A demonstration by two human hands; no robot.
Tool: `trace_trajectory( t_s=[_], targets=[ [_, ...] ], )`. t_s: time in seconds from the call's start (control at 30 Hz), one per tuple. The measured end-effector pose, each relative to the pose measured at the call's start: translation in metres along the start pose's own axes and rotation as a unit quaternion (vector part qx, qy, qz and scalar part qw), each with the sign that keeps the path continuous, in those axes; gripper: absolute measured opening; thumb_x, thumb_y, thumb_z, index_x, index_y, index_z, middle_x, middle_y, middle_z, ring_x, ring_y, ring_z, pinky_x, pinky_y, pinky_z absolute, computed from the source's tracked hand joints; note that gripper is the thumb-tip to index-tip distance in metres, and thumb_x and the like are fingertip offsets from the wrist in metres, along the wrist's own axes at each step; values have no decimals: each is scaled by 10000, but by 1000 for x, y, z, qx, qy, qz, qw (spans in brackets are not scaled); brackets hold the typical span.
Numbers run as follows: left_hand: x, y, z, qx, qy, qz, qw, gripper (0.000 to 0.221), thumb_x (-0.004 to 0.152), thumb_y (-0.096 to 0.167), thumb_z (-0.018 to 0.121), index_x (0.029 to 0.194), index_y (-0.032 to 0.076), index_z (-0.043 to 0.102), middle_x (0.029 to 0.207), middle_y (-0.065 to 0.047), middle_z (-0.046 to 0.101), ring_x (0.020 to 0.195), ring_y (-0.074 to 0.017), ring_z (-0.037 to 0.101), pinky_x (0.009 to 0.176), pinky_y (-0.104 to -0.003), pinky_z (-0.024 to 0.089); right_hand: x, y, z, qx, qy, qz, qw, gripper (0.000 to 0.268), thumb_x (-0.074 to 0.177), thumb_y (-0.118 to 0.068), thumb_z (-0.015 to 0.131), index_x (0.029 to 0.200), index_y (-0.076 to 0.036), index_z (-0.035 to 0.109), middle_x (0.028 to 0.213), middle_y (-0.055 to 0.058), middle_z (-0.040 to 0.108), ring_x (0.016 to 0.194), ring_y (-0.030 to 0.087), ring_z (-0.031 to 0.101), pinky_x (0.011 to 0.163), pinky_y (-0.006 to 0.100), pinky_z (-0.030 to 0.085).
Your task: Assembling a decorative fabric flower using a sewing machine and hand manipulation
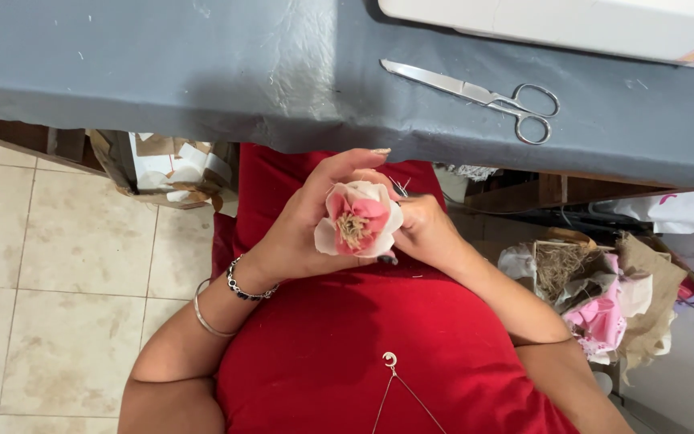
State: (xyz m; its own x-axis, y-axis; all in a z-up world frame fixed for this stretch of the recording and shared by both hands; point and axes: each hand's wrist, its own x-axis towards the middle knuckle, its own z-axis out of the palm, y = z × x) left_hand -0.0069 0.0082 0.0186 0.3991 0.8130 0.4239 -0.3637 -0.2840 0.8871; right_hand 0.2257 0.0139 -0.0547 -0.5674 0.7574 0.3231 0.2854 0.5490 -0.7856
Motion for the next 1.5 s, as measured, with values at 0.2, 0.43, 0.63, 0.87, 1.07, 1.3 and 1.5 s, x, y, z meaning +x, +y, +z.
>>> trace_trajectory(
  t_s=[0.2, 0.43, 0.63, 0.87, 1.07, 1.3, 1.5],
  targets=[
    [1, 5, 3, 43, -1, 9, 999, 762, 852, 145, 836, 1508, 44, 462, 1242, -152, 701, 1103, -250, 676, 972, -437, 561, -7, 13, 2, -23, -21, 5, 999, 274, 879, -116, 728, 650, -58, 589, 542, 116, 575, 487, 399, 575, 453, 385, 452],
    [-1, 4, 0, 33, -8, 52, 998, 1271, 698, 282, 1002, 1653, 82, 186, 1571, -160, 466, 1431, -289, 485, 1236, -496, 365, -4, 16, 2, 11, 65, -7, 998, 106, 852, -148, 790, 803, -61, 753, 748, 126, 747, 675, 373, 725, 592, 398, 561],
    [-3, 22, 1, 55, 26, 18, 998, 1133, 821, 176, 907, 1655, 130, 141, 1582, -165, 463, 1384, -302, 562, 1219, -461, 446, 29, -42, -15, -2, 96, -36, 995, 192, 952, -195, 706, 1061, -46, 761, 1079, 131, 773, 1032, 319, 744, 943, 413, 587],
    [-10, -1, 2, 206, 136, 20, 969, 364, 806, 40, 861, 1161, 57, 780, 1123, -93, 789, 1093, -299, 753, 987, -442, 575, 20, 2, -4, -23, 172, -51, 984, 210, 858, -152, 828, 970, 15, 766, 997, 219, 771, 933, 405, 755, 821, 484, 594],
    [-19, -15, 4, 253, 155, 91, 951, 168, 805, 4, 861, 958, 22, 794, 963, -131, 798, 970, -363, 774, 967, -496, 586, 29, -27, -2, -6, 131, 160, 978, 271, 739, -106, 799, 925, 56, 690, 886, 286, 737, 876, 532, 693, 811, 548, 572],
    [-26, -23, 13, 252, 192, 110, 942, 171, 772, 28, 900, 882, -2, 772, 890, -120, 789, 905, -368, 776, 933, -528, 590, 19, -1, 8, 62, 96, -14, 993, 141, 883, -30, 769, 971, 75, 733, 811, 103, 690, 780, 159, 669, 758, 278, 528],
    [-30, -23, 11, 256, 186, 120, 941, 116, 797, -17, 869, 829, 3, 760, 853, -108, 777, 847, -362, 771, 895, -533, 608, 8, 7, 1, -140, 81, -96, 982, 152, 970, -116, 720, 997, 24, 771, 770, 116, 716, 759, 234, 731, 709, 277, 555]
  ],
)
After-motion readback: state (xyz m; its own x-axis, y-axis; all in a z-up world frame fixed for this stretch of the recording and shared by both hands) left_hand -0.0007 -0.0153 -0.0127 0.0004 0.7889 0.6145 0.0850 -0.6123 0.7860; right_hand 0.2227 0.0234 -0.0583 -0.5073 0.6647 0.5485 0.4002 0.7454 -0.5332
